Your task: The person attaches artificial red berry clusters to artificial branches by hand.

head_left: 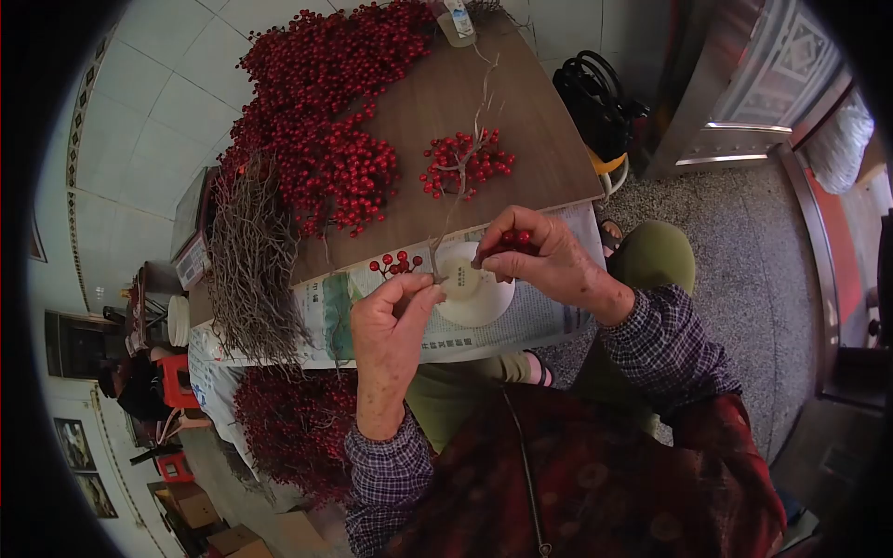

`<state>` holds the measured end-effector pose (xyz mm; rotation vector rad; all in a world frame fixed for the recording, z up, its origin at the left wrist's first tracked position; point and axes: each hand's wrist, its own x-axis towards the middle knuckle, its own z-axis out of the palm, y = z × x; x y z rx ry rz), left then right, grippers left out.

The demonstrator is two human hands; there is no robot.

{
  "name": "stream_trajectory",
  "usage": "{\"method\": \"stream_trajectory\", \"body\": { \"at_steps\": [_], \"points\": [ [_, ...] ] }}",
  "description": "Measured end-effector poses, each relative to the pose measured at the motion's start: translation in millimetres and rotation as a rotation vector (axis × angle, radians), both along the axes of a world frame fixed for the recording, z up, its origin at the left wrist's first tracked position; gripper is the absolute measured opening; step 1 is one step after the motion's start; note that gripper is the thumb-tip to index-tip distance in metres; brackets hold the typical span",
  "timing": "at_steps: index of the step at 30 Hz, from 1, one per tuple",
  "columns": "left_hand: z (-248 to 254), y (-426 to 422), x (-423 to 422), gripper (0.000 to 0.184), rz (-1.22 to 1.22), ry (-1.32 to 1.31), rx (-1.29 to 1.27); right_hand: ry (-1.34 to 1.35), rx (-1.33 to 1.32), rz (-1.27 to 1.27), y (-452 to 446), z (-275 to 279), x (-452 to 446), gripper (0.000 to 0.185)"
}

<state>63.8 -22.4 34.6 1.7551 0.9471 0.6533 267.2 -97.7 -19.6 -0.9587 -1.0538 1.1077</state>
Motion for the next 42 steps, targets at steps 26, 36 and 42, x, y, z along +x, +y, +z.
{"method": "stream_trajectory", "body": {
  "at_steps": [26,36,42],
  "points": [
    [-3,-18,7,0.010,0.051,0.081,0.234,0.120,0.037,0.089,2,-5,-20,0.002],
    [-1,-22,9,0.009,0.050,0.104,0.280,0.123,0.013,0.121,0,-3,-20,0.002],
    [3,-27,11,0.009,0.057,0.218,0.479,0.115,0.008,0.124,-1,-5,-22,0.002]
  ]
}}
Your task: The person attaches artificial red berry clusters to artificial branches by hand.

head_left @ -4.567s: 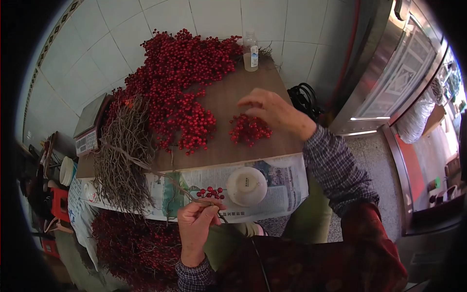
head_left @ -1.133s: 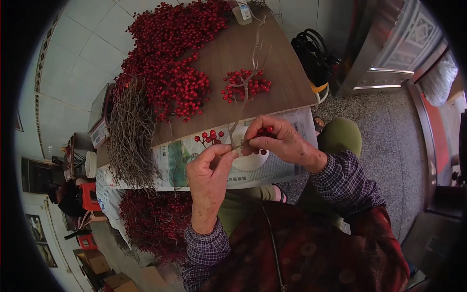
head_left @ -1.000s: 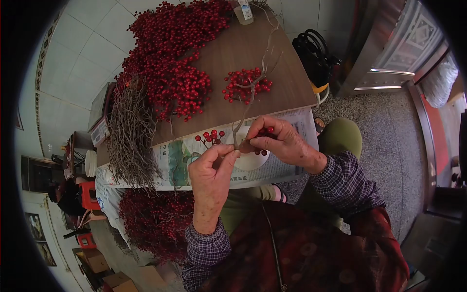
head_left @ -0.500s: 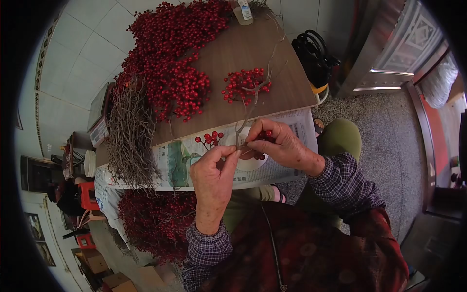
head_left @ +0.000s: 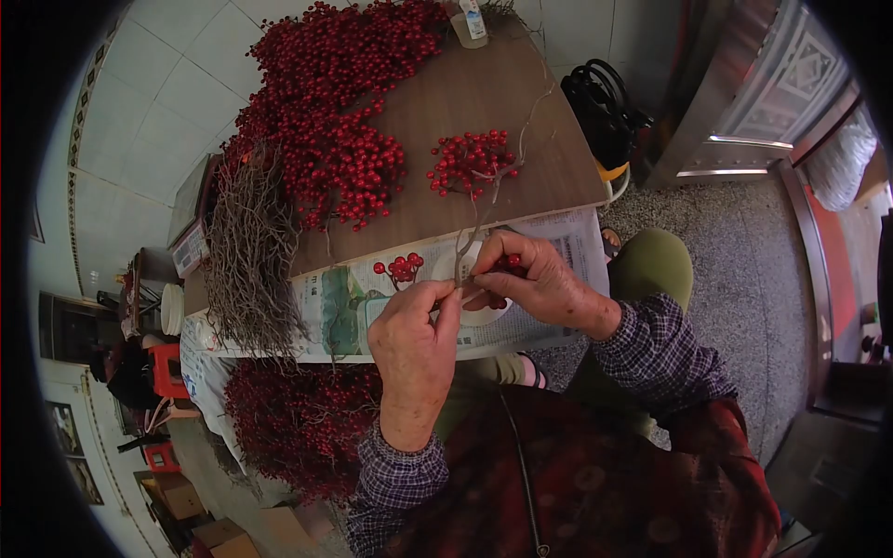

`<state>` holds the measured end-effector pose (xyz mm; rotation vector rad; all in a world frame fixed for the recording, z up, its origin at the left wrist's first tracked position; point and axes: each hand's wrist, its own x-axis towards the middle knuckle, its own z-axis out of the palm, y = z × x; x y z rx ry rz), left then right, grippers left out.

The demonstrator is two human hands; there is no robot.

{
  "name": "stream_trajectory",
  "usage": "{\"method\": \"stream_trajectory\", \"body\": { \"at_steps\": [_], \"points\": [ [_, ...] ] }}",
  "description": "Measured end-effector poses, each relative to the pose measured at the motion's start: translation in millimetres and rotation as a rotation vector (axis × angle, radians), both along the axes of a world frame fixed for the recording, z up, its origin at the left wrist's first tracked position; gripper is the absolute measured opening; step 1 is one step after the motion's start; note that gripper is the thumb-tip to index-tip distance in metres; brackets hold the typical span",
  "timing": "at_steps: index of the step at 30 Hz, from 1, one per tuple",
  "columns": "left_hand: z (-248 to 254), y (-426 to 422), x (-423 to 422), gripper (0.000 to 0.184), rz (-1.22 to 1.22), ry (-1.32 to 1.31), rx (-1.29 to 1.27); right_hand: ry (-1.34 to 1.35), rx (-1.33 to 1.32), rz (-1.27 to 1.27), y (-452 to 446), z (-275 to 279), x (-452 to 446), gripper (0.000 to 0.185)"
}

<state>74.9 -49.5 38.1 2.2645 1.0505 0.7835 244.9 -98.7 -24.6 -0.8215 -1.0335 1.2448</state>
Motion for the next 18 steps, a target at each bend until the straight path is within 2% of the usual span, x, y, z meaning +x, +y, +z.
{"method": "stream_trajectory", "body": {
  "at_steps": [2,18],
  "points": [
    [-1.1,-2.3,0.4,0.009,0.012,0.103,0.231,0.008,-0.009,-0.005,-0.4,-0.2,-1.6,0.003],
    [-2.6,-10.2,1.4,0.018,-0.041,0.179,0.473,-0.002,-0.010,-0.026,-2.0,-2.8,-5.1,0.005]
  ]
}}
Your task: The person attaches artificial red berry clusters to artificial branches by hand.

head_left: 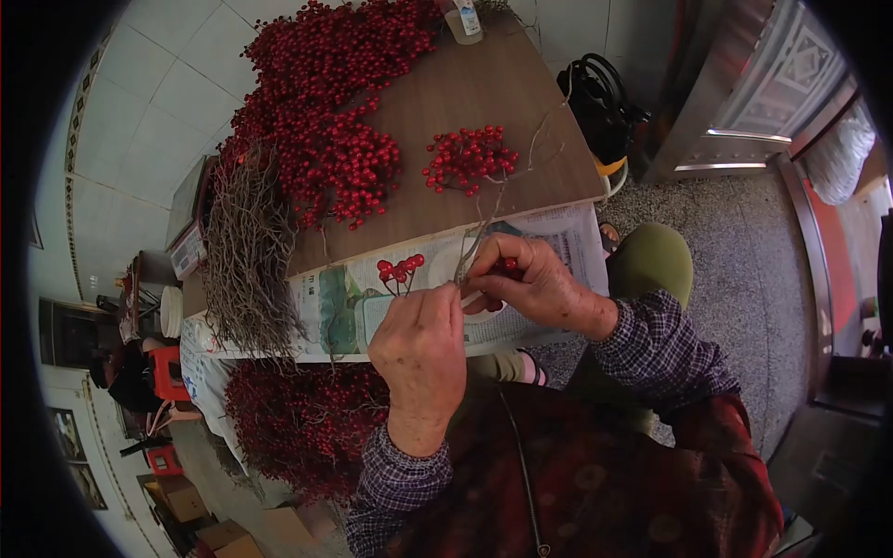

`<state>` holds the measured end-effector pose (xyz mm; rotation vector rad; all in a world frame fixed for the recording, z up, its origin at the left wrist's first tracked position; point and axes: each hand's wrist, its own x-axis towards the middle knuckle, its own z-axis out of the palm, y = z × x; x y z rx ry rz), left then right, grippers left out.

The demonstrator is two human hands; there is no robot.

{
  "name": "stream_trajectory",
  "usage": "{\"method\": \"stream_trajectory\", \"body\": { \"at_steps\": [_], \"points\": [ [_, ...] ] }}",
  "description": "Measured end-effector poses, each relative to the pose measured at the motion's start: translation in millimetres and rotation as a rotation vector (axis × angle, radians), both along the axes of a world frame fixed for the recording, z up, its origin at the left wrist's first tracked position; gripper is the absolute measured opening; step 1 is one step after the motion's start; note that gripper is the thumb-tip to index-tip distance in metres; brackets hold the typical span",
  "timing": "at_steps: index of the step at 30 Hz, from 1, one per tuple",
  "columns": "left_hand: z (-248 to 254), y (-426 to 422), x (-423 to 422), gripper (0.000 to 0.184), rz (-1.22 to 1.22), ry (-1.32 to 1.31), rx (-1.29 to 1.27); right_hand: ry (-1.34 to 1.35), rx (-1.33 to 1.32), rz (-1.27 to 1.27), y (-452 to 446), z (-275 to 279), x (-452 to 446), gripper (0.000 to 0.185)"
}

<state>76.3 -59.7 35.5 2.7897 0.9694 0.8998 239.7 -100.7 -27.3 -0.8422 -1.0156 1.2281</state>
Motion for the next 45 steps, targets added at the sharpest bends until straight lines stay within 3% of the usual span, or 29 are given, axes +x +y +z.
{"method": "stream_trajectory", "body": {
  "at_steps": [27,32,36,38,45],
  "points": [
    [-15,1,-2,0.015,0.014,-0.040,-0.008,-0.063,0.014,-0.065,1,-6,-11,0.005],
    [-12,0,-1,0.015,0.030,-0.068,-0.088,-0.132,0.044,-0.048,1,-7,-12,0.006],
    [-10,3,-1,0.014,0.032,-0.094,-0.139,-0.025,-0.003,-0.039,-1,1,-10,0.005],
    [-6,4,-2,0.013,0.099,-0.141,-0.306,0.015,-0.056,-0.007,0,3,-8,0.004],
    [-11,5,-4,0.013,0.102,-0.093,-0.205,-0.014,-0.039,-0.058,1,-3,-7,0.003]
  ]
}}
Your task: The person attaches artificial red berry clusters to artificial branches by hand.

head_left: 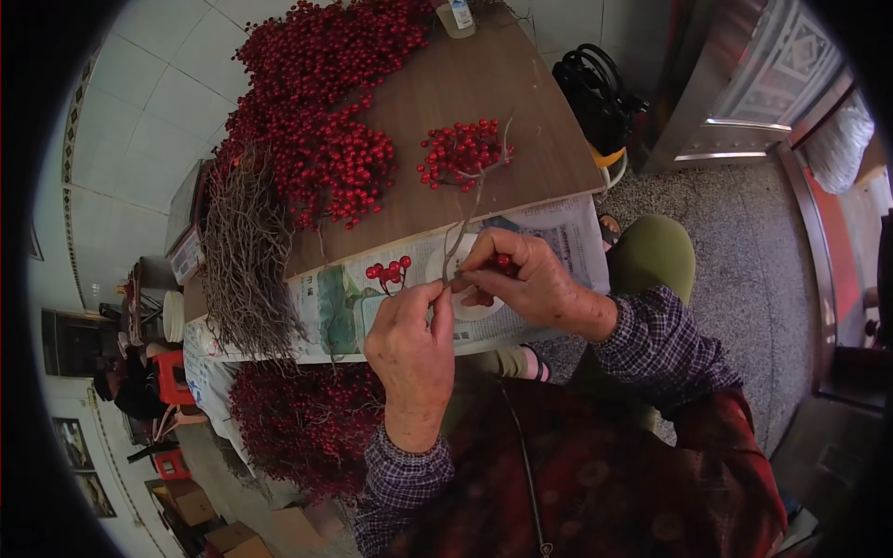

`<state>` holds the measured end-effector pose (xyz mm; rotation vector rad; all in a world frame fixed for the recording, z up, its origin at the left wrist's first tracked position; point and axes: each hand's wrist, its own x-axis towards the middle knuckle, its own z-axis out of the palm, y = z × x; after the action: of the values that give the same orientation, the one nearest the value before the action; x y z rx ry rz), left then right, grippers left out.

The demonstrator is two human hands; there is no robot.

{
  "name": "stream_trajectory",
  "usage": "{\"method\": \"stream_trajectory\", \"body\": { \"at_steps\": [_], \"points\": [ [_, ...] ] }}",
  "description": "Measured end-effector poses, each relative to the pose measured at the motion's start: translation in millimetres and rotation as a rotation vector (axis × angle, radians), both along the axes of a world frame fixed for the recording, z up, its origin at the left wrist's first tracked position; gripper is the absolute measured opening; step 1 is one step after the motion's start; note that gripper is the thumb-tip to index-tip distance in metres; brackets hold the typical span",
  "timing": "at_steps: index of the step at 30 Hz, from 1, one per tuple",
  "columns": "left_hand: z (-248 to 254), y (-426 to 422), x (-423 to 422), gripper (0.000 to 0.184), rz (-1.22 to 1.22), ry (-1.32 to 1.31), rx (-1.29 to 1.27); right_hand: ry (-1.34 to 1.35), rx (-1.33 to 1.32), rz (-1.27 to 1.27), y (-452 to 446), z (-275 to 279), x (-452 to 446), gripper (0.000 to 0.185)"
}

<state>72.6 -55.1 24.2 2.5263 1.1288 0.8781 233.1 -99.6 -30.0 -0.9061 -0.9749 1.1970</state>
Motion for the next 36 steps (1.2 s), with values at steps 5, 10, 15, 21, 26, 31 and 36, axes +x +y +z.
{"method": "stream_trajectory", "body": {
  "at_steps": [5,10,15,21,26,31,36],
  "points": [
    [-3,0,0,0.014,-0.015,0.010,0.062,-0.005,0.019,-0.021,0,0,-1,0.004],
    [-2,0,0,0.015,-0.022,0.031,0.094,-0.069,0.006,-0.013,1,-1,0,0.006],
    [1,-1,1,0.017,-0.053,0.036,0.156,-0.140,0.072,-0.050,1,-3,-2,0.010],
    [-2,0,-1,0.017,-0.082,0.001,0.163,-0.236,0.149,-0.091,0,-3,-1,0.012],
    [-1,-1,-1,0.018,-0.085,0.001,0.156,-0.265,0.160,-0.129,0,0,-1,0.011],
    [4,-3,4,0.016,-0.097,-0.020,0.118,-0.295,0.230,-0.174,0,-2,-5,0.010],
    [5,3,-1,0.011,-0.038,-0.119,-0.167,-0.101,0.110,-0.073,0,0,-5,0.008]
  ]
}}
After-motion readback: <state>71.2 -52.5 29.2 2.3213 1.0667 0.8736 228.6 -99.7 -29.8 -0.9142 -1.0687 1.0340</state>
